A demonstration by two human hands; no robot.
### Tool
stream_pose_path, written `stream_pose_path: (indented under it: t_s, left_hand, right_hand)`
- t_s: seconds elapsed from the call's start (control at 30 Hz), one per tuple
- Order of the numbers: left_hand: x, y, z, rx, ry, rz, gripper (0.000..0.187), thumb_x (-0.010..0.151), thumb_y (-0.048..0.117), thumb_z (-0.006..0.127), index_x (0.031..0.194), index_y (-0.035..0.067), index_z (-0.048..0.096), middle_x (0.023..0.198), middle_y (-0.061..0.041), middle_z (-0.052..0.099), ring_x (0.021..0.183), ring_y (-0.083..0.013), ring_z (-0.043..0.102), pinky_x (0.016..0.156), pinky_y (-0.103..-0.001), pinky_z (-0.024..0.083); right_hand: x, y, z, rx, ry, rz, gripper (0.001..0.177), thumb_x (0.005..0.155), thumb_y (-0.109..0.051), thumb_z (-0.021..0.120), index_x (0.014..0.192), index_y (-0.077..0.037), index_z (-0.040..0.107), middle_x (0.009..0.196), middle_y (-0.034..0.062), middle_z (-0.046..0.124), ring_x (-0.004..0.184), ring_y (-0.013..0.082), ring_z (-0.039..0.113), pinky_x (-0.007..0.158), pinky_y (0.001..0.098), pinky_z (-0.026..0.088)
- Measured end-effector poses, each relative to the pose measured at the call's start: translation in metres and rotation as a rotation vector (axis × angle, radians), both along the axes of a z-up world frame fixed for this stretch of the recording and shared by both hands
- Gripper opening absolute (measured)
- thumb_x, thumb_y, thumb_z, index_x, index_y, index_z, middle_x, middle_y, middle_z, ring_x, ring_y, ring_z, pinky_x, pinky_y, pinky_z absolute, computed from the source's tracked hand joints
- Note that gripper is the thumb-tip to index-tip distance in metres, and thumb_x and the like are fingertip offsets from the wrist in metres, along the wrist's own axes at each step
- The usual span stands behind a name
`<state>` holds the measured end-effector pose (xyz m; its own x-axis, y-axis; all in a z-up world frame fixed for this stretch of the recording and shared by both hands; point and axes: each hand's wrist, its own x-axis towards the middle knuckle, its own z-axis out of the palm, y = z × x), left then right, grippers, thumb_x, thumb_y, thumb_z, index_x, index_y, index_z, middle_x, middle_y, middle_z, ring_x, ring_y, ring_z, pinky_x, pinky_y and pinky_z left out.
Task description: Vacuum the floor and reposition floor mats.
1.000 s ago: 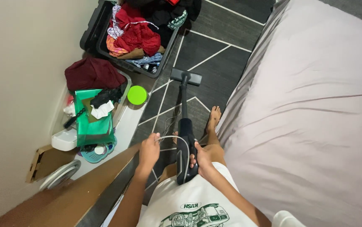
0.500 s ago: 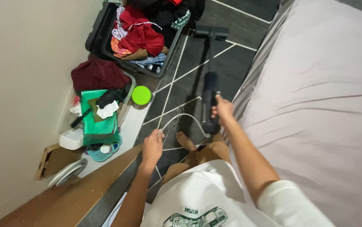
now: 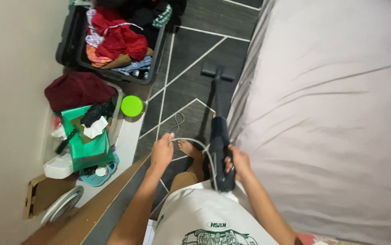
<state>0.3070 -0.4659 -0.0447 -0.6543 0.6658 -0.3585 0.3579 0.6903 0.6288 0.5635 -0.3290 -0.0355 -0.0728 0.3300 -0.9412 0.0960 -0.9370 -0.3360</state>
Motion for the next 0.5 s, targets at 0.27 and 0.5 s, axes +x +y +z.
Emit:
stream_pose_path:
  t_s: [0.27, 0.5]
  left_hand:
    - [0.012, 0.017, 0.005, -0.003, 0.014, -0.076, 0.035, 0.105, 0.034, 0.051, 0.091, 0.004, 0.063, 0.078, -0.028, 0.067, 0.079, -0.0512, 0.064, 0.067, -0.059, 0.047]
    - [0.003, 0.015, 0.020, 0.049, -0.021, 0.012, 0.029, 0.102, 0.031, 0.051, 0.095, 0.007, 0.067, 0.084, -0.022, 0.072, 0.081, -0.0476, 0.067, 0.067, -0.057, 0.051]
  right_hand:
    - [-0.011, -0.036, -0.039, 0.090, -0.017, 0.058, 0.026, 0.097, -0.029, 0.061, 0.092, -0.004, 0.059, 0.054, 0.0050, 0.052, 0.038, 0.0144, 0.043, 0.036, 0.0329, 0.040]
    - [-0.047, 0.071, -0.143, 0.259, 0.097, 0.003, 0.033, 0.098, -0.032, 0.061, 0.083, -0.003, 0.058, 0.052, 0.0072, 0.053, 0.035, 0.0181, 0.045, 0.034, 0.0366, 0.043]
